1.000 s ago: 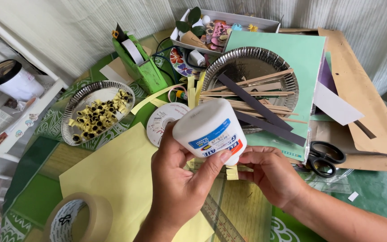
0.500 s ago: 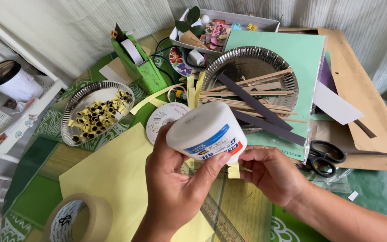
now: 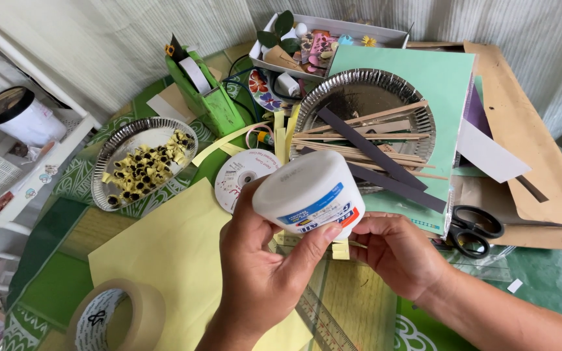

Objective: Rolling and gluing small strips of yellow paper to create decorative craft items

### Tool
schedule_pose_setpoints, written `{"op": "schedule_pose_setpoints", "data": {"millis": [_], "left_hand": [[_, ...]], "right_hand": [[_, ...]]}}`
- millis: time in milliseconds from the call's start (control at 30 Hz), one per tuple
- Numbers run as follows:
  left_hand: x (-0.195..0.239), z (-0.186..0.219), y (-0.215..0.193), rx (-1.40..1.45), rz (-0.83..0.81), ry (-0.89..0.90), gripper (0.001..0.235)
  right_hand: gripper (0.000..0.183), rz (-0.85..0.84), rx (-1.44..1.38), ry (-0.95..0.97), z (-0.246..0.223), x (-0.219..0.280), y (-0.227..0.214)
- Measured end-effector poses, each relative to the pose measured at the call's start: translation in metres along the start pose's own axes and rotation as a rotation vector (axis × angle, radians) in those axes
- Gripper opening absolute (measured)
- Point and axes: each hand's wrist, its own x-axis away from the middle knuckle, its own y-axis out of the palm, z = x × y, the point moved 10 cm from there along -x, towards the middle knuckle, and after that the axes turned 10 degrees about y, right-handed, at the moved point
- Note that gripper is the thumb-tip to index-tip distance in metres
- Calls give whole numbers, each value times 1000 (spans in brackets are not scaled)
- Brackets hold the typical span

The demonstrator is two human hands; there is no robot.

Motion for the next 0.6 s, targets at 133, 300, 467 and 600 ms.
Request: {"op": "schedule_pose_setpoints", "data": {"millis": [133, 300, 467, 600], "left_hand": [[-1, 1, -2, -29, 11, 12, 48], [-1, 0, 0, -4, -11, 12, 46], [-1, 4, -1, 42, 6, -30, 43], [0, 3, 0, 16, -3, -31, 40]], "right_hand": [[19, 11, 23, 21, -2, 7, 6], [15, -21, 0, -22, -2, 1, 1], [16, -36, 20, -43, -3, -4, -1], [18, 5, 58, -22, -6, 4, 3]]}}
